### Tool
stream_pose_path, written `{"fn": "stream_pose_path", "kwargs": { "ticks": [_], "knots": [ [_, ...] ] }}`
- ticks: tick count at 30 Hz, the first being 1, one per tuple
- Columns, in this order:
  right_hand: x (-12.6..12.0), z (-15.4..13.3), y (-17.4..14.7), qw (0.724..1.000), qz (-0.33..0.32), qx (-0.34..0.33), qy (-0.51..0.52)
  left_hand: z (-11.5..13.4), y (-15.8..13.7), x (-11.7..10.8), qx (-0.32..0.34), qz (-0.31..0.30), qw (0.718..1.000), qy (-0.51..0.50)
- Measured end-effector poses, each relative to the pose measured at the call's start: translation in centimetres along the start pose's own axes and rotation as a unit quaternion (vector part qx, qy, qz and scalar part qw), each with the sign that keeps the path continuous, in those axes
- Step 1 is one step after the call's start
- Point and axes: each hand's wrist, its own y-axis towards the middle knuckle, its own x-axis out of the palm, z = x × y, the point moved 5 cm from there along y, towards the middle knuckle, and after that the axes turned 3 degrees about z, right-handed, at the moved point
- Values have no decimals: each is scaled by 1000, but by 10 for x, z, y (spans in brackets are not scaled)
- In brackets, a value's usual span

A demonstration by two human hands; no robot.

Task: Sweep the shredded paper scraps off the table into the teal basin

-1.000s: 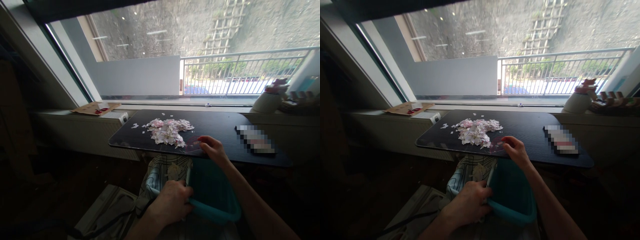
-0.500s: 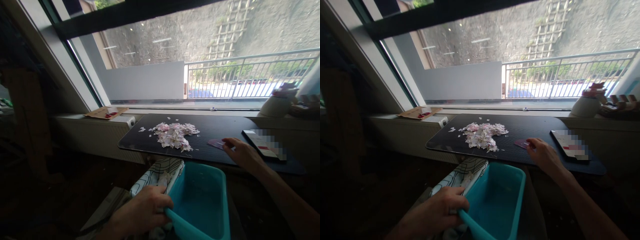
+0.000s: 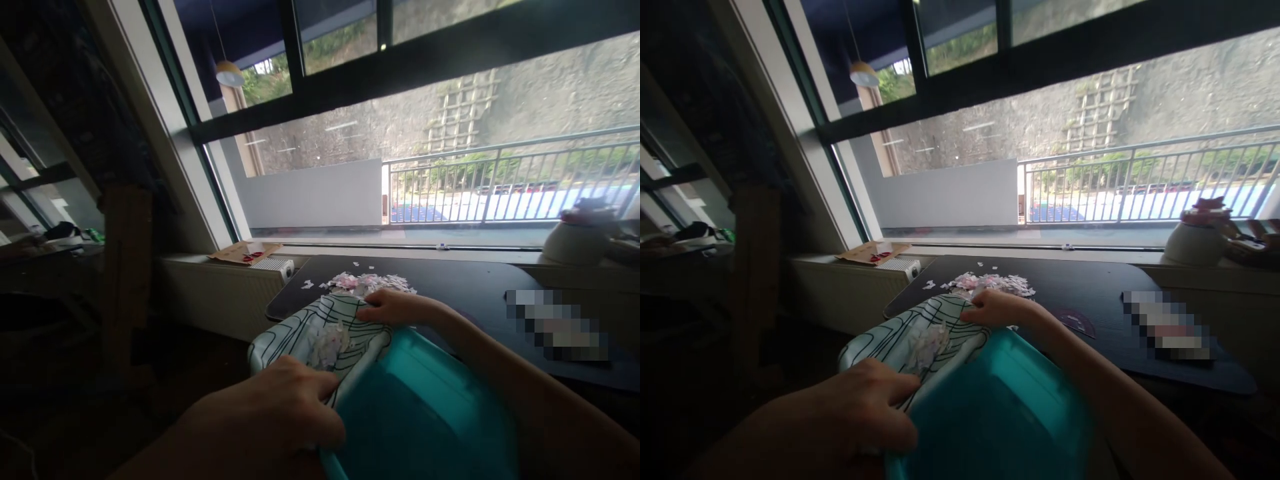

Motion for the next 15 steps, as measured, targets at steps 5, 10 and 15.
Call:
{"fn": "stream_pose_path", "kwargs": {
  "ticks": [5,10,15],
  "knots": [
    [-11,0,1,998,29,42,23,-2,-2,5,-37,64,997,13],
    [-52,5,-6,988,136,74,7,-2,-8,3,-8,156,979,129],
    [-127,20,-28,965,231,126,-19,3,-21,1,47,156,973,162]
  ]
}}
